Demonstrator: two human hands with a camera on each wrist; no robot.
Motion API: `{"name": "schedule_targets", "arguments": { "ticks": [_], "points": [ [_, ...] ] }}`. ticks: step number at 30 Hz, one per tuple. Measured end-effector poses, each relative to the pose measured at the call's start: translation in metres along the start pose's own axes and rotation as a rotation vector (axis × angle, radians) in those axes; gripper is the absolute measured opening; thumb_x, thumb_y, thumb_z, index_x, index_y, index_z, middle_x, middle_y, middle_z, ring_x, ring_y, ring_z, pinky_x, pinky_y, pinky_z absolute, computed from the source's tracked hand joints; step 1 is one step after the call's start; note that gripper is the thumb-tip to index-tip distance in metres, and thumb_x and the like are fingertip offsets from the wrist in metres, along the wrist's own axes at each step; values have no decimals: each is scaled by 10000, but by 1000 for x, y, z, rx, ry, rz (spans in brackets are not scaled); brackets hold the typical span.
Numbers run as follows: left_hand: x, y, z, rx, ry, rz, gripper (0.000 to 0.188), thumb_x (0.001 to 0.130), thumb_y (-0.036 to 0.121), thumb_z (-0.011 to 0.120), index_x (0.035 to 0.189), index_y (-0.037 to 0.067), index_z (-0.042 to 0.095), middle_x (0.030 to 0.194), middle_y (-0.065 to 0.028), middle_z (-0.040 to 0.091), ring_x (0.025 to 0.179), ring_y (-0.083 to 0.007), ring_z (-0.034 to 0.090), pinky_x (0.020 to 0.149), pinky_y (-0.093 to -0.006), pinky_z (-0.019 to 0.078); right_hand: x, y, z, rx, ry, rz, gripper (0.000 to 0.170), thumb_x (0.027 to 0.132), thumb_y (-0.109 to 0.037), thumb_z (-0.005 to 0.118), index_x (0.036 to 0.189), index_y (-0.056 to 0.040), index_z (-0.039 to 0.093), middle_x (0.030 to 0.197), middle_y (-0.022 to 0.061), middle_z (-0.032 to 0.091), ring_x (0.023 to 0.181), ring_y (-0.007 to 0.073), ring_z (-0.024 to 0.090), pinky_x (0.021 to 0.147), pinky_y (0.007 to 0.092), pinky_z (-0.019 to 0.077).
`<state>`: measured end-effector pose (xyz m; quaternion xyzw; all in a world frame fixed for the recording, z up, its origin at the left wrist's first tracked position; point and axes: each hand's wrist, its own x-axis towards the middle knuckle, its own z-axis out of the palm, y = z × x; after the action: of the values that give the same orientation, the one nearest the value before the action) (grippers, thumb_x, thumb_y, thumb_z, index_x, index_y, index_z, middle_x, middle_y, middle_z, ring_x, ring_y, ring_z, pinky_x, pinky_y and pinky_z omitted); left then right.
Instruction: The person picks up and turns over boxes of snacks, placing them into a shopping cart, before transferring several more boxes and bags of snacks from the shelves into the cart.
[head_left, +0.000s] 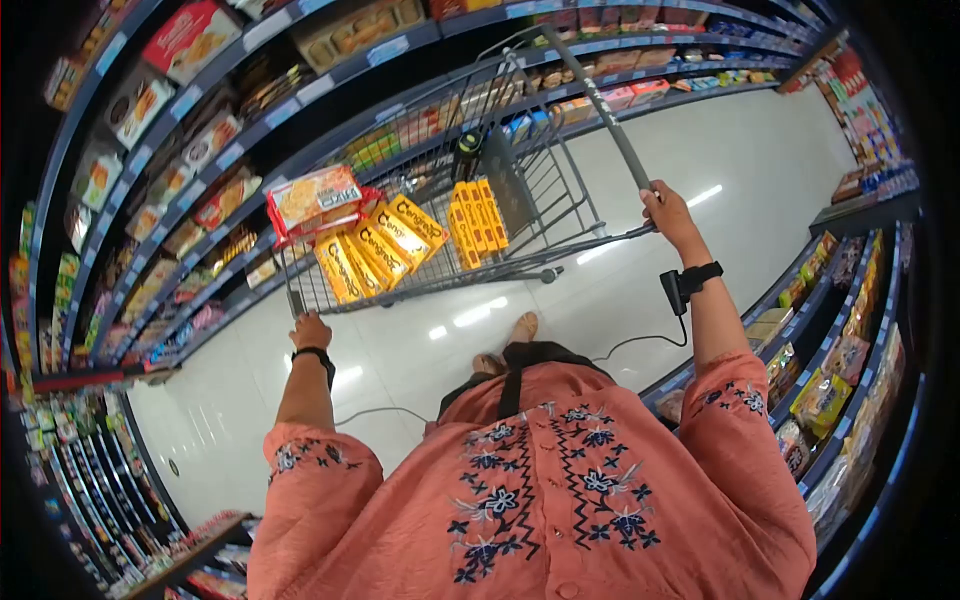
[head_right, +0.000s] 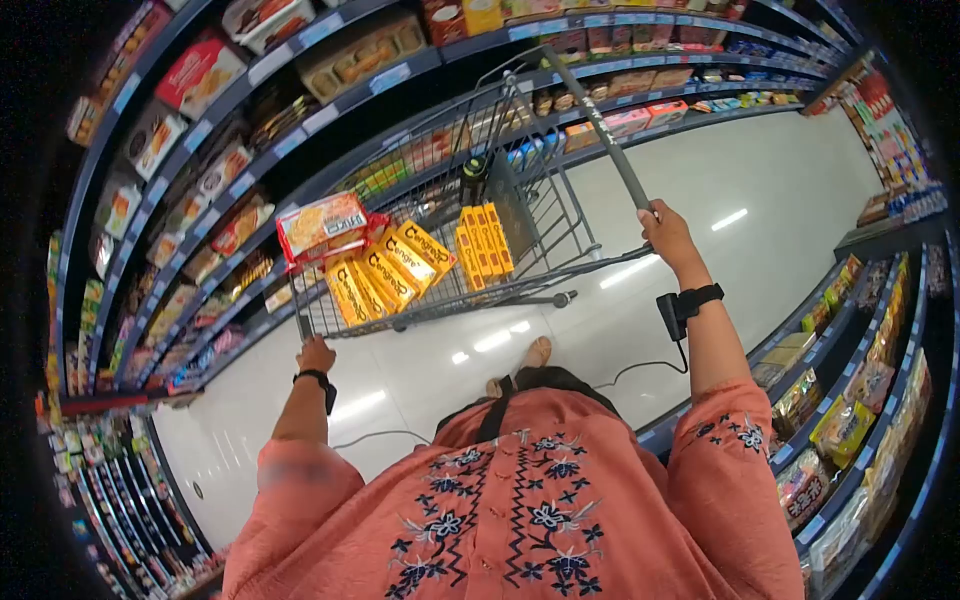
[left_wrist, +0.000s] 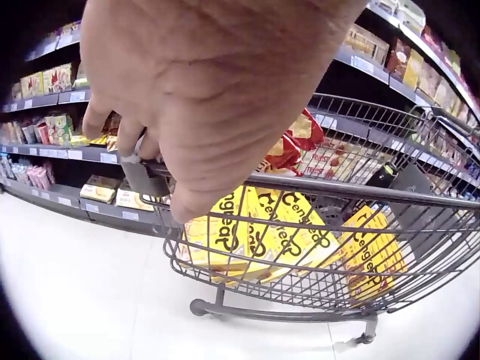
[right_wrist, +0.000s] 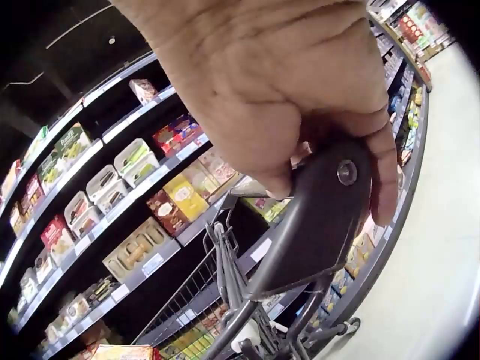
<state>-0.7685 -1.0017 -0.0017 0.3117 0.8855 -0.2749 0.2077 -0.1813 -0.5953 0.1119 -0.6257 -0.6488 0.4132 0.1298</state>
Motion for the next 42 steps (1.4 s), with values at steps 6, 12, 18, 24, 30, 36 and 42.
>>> {"name": "schedule_targets", "arguments": {
  "ticks": [6, 12, 18, 24, 30, 36, 42],
  "points": [
    [-19, 30, -20, 49, 3, 35, 403, 879, 273, 583, 1242, 101, 546, 1325, -93, 544, 1286, -287, 472, 989, -549, 391, 6, -1, -11, 21, -111, -27, 399, 953, -307, 580, 1171, 27, 556, 768, 116, 639, 677, 164, 635, 600, 299, 495],
    [-67, 101, -33, -98, 159, 117, 466, 831, 256, 638, 1252, 88, 527, 1329, -94, 520, 1285, -275, 464, 1006, -567, 373, 6, -3, -20, 80, -301, -77, 372, 943, -327, 598, 1053, 20, 518, 784, 104, 648, 677, 161, 629, 614, 289, 489],
    [-151, 200, -95, -712, 244, 330, 587, 855, 339, 678, 1309, 12, 499, 1323, -202, 535, 1245, -361, 492, 1029, -482, 399, -3, -10, -22, 332, -787, 133, 325, 932, -332, 629, 1018, -49, 493, 851, 76, 642, 759, 146, 653, 673, 264, 526],
    [-247, 337, -187, -1081, -2, 594, 675, 916, 457, 618, 1367, -21, 464, 1348, -253, 495, 1251, -374, 481, 1043, -404, 394, 1, 1, -24, 232, -1383, 98, 344, 958, -352, 591, 1067, -27, 557, 1014, 128, 655, 871, 200, 675, 729, 307, 565],
    [-298, 394, -231, -585, 335, 498, 925, 795, 555, 708, 1411, -40, 359, 1361, -297, 449, 1290, -445, 422, 1064, -445, 380, 68, -5, -45, 302, -1234, 37, 344, 974, -328, 554, 1132, -23, 547, 1053, 146, 645, 913, 235, 673, 781, 326, 556],
    [-308, 411, -216, -571, 207, 274, 830, 822, 342, 721, 1435, 5, 273, 1243, -256, 509, 1088, -420, 574, 840, -432, 530, 101, -13, -44, 350, -1147, -10, 308, 952, -296, 544, 1075, -14, 551, 1018, 151, 638, 869, 231, 665, 742, 326, 557],
    [-321, 363, -183, -673, 255, 252, 502, 883, 135, 606, 1332, 58, 396, 1143, -230, 564, 953, -429, 612, 780, -464, 523, 116, -21, -30, 401, -1072, -49, 316, 984, -292, 516, 1150, -26, 559, 1040, 128, 632, 859, 195, 655, 725, 302, 552]
  ]
}}
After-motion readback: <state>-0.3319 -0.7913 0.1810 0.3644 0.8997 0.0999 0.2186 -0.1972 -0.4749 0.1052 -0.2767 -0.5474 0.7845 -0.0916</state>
